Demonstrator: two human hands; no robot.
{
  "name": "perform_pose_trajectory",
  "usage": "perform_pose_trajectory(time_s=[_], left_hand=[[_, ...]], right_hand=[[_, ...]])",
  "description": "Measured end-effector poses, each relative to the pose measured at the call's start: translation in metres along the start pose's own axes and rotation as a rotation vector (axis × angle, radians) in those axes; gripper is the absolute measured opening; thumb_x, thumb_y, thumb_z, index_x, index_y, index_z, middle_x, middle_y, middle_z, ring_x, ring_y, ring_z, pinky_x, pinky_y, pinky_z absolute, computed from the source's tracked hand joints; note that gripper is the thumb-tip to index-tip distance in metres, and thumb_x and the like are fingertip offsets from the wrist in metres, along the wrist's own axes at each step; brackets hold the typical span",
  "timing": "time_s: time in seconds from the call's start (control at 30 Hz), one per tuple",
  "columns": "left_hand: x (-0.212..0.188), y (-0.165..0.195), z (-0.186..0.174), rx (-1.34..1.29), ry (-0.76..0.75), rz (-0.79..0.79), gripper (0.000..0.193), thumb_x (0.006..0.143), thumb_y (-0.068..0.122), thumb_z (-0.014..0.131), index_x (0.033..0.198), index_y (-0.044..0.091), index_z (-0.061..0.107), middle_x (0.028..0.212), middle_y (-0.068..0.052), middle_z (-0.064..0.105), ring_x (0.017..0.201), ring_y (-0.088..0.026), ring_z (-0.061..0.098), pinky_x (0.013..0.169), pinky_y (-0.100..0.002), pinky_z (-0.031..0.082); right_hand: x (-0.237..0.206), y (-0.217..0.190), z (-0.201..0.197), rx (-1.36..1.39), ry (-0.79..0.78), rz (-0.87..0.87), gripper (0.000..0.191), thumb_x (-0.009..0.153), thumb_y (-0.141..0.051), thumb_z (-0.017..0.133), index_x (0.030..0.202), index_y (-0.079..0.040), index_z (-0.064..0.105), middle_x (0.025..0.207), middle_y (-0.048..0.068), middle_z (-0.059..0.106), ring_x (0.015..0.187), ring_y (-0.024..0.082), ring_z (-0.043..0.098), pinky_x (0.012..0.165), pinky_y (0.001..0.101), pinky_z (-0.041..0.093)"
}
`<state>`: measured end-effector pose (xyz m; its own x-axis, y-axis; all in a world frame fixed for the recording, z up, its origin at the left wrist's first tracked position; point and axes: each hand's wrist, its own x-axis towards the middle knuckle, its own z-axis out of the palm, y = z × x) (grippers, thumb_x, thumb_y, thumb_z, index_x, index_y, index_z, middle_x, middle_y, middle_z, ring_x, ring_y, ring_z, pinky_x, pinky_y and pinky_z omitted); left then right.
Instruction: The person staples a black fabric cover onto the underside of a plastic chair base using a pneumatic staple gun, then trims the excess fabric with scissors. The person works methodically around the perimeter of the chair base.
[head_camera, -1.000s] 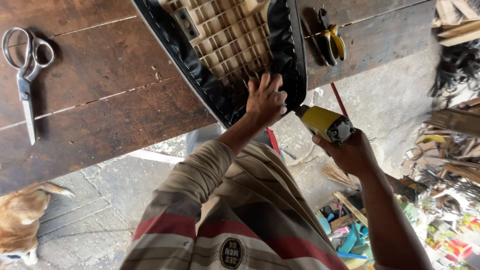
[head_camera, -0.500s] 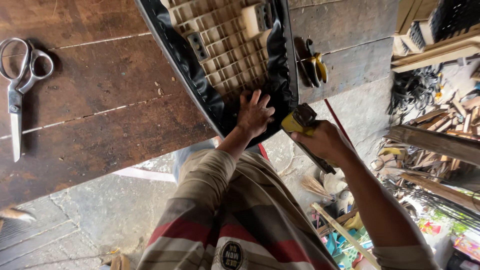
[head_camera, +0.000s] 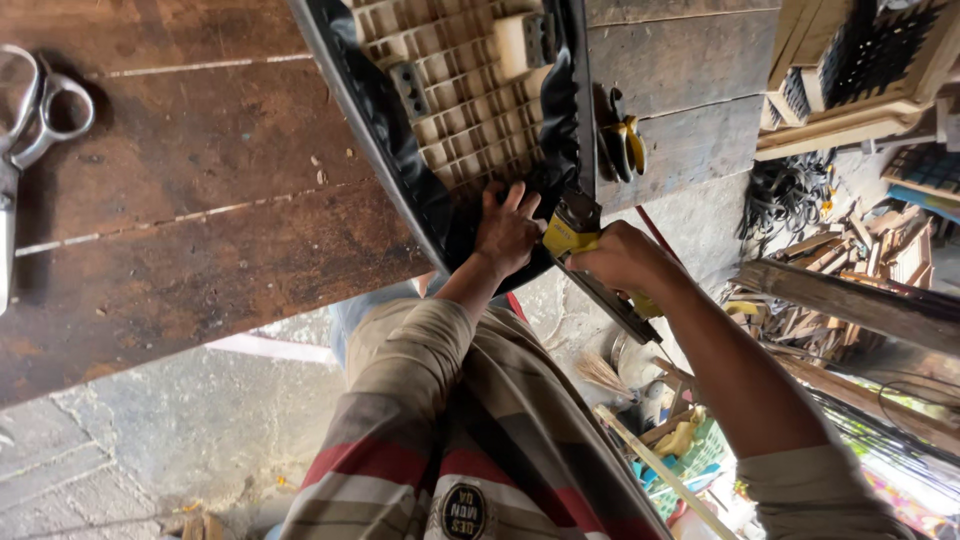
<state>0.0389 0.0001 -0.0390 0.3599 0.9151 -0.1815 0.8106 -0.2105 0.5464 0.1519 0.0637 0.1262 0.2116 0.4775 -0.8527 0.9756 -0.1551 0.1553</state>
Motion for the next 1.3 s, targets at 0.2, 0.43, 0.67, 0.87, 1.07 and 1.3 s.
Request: perform_pose_trajectory(time_s=[0.2, 0.43, 0.67, 0.87, 1.07, 1.3], left_hand=[[0.001, 0.0, -0.001, -0.014, 0.008, 0.002, 0.021, 0.085, 0.026, 0.069, 0.104, 0.029, 0.077, 0.141, -0.002, 0.052, 0.142, -0.032, 0.028, 0.109, -0.067, 0.023], [-0.001, -0.001, -0.007, -0.062, 0.0, 0.004, 0.017, 0.089, 0.03, 0.07, 0.105, 0.029, 0.077, 0.137, -0.003, 0.053, 0.142, -0.032, 0.028, 0.11, -0.068, 0.026], [-0.001, -0.002, -0.009, 0.0, 0.07, 0.007, 0.026, 0.083, 0.044, 0.072, 0.101, 0.025, 0.077, 0.135, -0.003, 0.053, 0.138, -0.032, 0.028, 0.101, -0.069, 0.028], [0.0, -0.004, -0.003, 0.023, 0.035, -0.02, 0.031, 0.086, 0.046, 0.072, 0.107, 0.023, 0.076, 0.134, -0.004, 0.053, 0.138, -0.033, 0.029, 0.103, -0.068, 0.03], [-0.019, 0.0, -0.008, -0.179, 0.258, -0.013, 0.033, 0.082, 0.025, 0.073, 0.115, 0.022, 0.075, 0.124, -0.006, 0.061, 0.128, -0.034, 0.046, 0.096, -0.06, 0.039], [-0.022, 0.01, 0.002, -0.296, -0.302, -0.236, 0.015, 0.094, 0.021, 0.064, 0.101, 0.012, 0.073, 0.095, -0.01, 0.074, 0.088, -0.031, 0.073, 0.076, -0.046, 0.058]], right_hand=[[-0.009, -0.007, 0.005, -0.035, -0.004, 0.044, 0.036, 0.083, -0.038, 0.079, 0.092, -0.003, 0.078, 0.061, 0.01, 0.066, 0.053, 0.021, 0.063, 0.056, 0.0396, 0.052], [-0.004, -0.001, 0.011, -0.072, -0.026, 0.052, 0.038, 0.085, -0.04, 0.079, 0.09, -0.003, 0.078, 0.063, 0.014, 0.065, 0.054, 0.023, 0.063, 0.057, 0.0403, 0.052], [-0.025, 0.065, -0.036, 0.25, 0.135, -0.018, 0.041, 0.085, -0.045, 0.076, 0.105, -0.009, 0.07, 0.068, 0.006, 0.06, 0.058, 0.021, 0.057, 0.055, 0.0377, 0.052], [-0.012, 0.164, -0.054, 0.447, 0.284, -0.133, 0.035, 0.089, -0.039, 0.074, 0.09, -0.004, 0.07, 0.062, 0.005, 0.058, 0.051, 0.017, 0.053, 0.05, 0.0386, 0.048], [0.036, 0.202, 0.003, 0.536, 0.445, -0.208, 0.023, 0.092, -0.028, 0.078, 0.086, -0.006, 0.072, 0.063, 0.005, 0.065, 0.054, 0.014, 0.061, 0.052, 0.0321, 0.048], [0.057, 0.225, 0.042, 0.803, 0.341, -0.314, 0.023, 0.093, -0.024, 0.077, 0.089, -0.003, 0.07, 0.064, 0.004, 0.063, 0.054, 0.013, 0.058, 0.051, 0.0315, 0.045]])
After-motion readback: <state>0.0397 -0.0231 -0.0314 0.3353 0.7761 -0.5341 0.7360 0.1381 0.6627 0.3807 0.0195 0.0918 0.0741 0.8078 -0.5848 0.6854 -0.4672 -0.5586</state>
